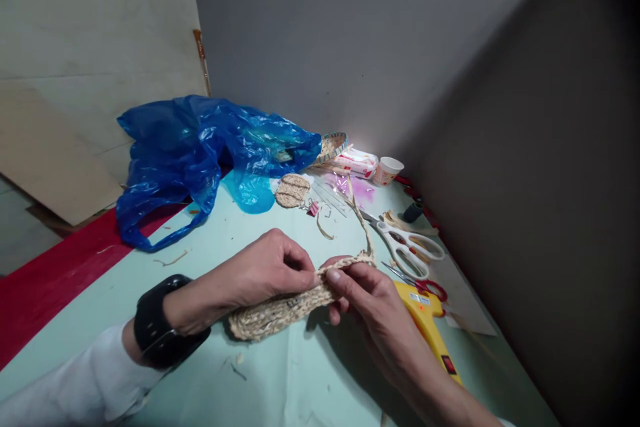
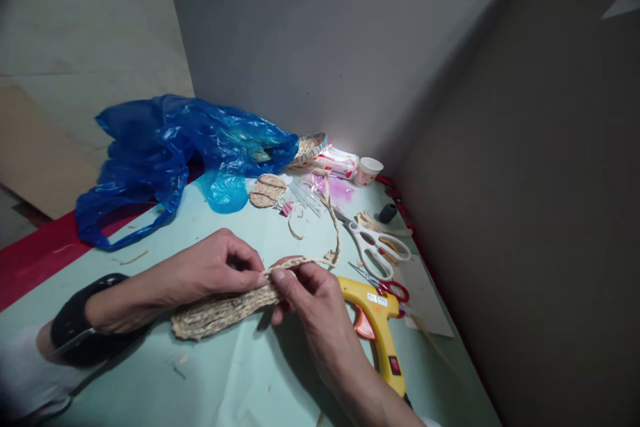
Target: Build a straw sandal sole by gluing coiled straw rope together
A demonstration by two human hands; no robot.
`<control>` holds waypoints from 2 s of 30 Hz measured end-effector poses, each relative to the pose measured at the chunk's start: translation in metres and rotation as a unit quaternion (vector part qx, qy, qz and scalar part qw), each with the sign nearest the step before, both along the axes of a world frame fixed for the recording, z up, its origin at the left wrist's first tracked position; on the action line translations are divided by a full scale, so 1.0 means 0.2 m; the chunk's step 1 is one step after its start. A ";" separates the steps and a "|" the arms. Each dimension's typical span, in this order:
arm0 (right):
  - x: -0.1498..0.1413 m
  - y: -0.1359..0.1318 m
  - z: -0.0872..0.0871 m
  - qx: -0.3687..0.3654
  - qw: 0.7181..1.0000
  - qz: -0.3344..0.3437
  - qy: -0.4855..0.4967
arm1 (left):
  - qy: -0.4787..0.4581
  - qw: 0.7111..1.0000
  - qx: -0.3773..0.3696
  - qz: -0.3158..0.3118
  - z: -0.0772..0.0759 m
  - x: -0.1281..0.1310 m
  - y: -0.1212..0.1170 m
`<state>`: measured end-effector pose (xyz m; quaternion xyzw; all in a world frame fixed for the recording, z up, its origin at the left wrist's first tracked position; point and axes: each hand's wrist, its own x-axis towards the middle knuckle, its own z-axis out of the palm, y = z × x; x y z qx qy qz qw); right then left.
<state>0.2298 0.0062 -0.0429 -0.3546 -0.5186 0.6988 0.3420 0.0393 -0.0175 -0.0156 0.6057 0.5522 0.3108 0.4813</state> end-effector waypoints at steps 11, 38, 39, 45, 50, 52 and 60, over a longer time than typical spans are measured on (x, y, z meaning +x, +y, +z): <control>-0.01 0.01 -0.03 0.025 0.999 -0.018 -0.009 | -0.002 1.000 0.011 0.005 0.00 0.03 -0.02; 0.05 0.08 0.13 -0.028 0.944 -0.235 0.229 | -0.253 0.834 0.102 0.480 0.09 -0.20 0.00; 0.05 0.09 0.14 -0.035 0.939 -0.239 0.243 | -0.249 0.836 0.105 0.478 0.09 -0.20 0.01; 0.03 0.07 0.17 -0.061 0.922 -0.258 0.282 | -0.239 0.903 0.056 0.353 -0.03 -0.06 0.04; -0.02 0.02 0.20 -0.080 0.919 -0.229 0.310 | -0.323 0.912 0.066 0.245 0.01 0.27 -0.02; -0.04 -0.01 0.21 -0.081 0.919 -0.218 0.318 | -0.391 0.884 0.064 0.248 0.06 0.35 -0.05; 0.04 -0.21 0.16 -0.096 0.973 -0.113 0.176 | -0.435 0.859 0.012 0.270 0.13 0.34 -0.10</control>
